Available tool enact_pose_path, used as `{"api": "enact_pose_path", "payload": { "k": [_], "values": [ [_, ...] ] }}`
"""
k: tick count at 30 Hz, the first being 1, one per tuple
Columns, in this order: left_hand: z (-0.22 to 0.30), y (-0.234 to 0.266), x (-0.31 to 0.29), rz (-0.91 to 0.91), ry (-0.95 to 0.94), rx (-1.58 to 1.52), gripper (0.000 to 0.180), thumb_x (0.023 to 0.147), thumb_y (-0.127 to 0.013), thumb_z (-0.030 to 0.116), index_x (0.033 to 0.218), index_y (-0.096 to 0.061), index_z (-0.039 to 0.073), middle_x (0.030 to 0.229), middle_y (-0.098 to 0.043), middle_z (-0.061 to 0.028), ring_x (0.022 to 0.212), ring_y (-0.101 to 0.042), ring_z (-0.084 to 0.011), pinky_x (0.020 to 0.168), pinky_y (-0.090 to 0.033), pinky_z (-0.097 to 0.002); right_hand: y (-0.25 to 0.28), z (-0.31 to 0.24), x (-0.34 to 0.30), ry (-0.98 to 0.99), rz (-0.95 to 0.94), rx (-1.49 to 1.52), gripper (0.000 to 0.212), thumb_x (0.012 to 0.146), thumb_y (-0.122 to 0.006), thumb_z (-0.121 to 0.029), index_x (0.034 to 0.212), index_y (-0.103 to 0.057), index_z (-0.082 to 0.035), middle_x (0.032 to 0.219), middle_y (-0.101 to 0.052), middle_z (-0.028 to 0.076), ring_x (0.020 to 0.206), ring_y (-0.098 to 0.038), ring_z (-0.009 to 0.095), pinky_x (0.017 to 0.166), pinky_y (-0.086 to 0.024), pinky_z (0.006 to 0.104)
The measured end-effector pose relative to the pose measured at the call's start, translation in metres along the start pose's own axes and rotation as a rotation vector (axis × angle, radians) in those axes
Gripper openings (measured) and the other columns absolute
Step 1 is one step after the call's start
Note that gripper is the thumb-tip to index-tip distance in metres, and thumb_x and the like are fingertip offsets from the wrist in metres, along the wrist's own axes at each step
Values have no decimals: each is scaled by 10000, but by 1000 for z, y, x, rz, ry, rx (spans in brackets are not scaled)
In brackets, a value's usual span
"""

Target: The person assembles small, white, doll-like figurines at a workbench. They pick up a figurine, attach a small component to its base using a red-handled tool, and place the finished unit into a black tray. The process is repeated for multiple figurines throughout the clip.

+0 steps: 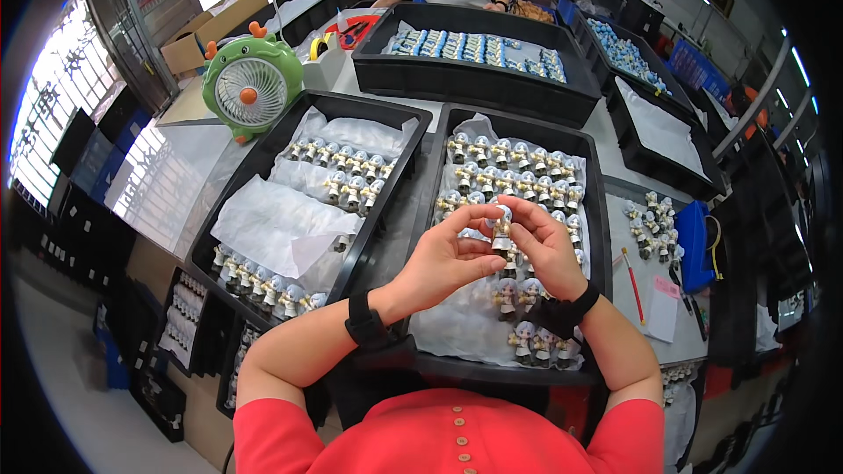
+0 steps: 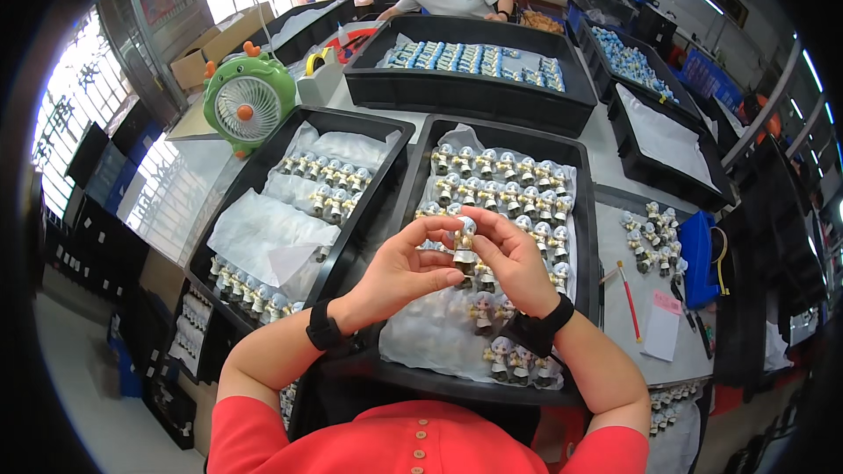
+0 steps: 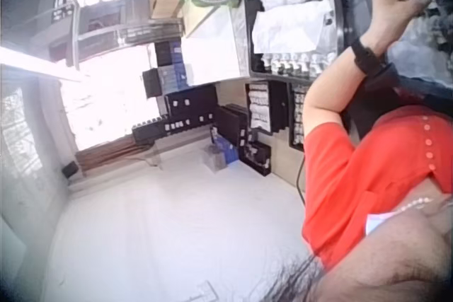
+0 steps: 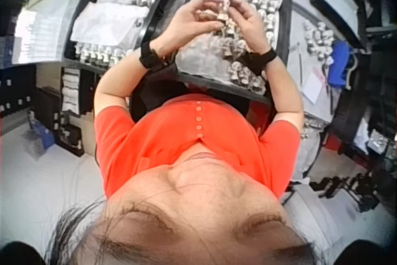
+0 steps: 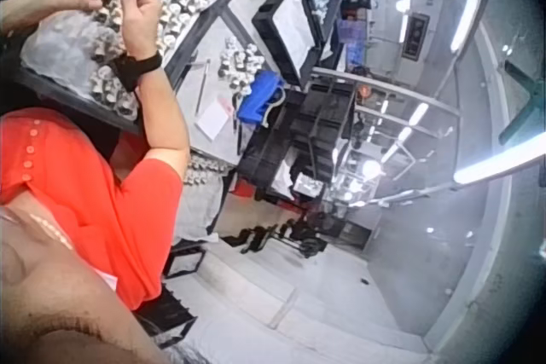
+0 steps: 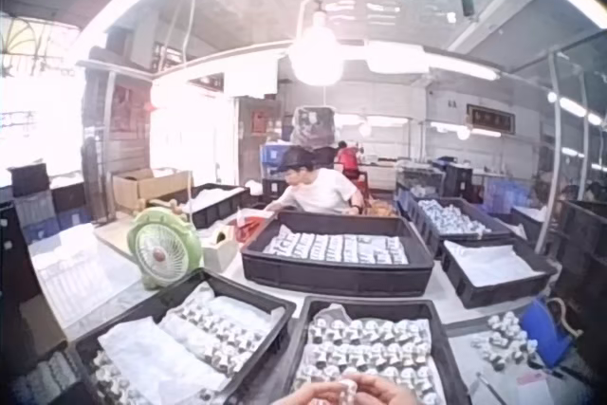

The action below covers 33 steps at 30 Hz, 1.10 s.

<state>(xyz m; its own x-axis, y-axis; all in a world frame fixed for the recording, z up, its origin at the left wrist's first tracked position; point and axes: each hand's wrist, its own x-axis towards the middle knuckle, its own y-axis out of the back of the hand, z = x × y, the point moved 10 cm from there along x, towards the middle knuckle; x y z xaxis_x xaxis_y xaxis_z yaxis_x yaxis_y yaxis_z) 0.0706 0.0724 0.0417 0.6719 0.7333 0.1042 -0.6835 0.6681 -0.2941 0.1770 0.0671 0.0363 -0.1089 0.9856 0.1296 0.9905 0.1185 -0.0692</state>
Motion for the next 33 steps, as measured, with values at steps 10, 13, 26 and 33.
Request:
{"api": "enact_pose_path", "payload": {
  "k": [10,13,26,33],
  "values": [
    [6,3,0,10,-55,-139,532,810,-645,-17,1278,-409,68,1079,-419,-40,956,-571,-133,759,-494,-225,-27,-20,-8,128,-203,49,775,815,-680,-104,1433,-213,-81,1448,-269,73,1277,-366,208,1015,-357,342],
    [8,0,0,-22,-65,-147,566,811,-640,-20,1310,-390,72,1082,-421,-43,980,-568,-144,739,-488,-225,-23,-16,-6,113,-197,70,808,788,-690,-39,1436,-210,-95,1469,-233,79,1307,-326,204,1019,-362,343],
    [9,2,-2,23,-49,-150,492,835,-662,90,1270,-432,71,1067,-458,-37,955,-565,-121,731,-481,-234,-16,-17,-6,160,-112,-171,757,741,-726,-55,1383,-328,-95,1336,-442,56,1225,-424,175,910,-418,310],
    [3,17,-2,123,17,-62,323,864,-639,163,1137,-499,62,1013,-526,-33,878,-570,-94,760,-474,-225,-27,-47,-20,411,-21,-743,808,655,-801,-135,1340,-375,-83,1310,-450,88,1120,-485,198,846,-412,312]
  ]
}}
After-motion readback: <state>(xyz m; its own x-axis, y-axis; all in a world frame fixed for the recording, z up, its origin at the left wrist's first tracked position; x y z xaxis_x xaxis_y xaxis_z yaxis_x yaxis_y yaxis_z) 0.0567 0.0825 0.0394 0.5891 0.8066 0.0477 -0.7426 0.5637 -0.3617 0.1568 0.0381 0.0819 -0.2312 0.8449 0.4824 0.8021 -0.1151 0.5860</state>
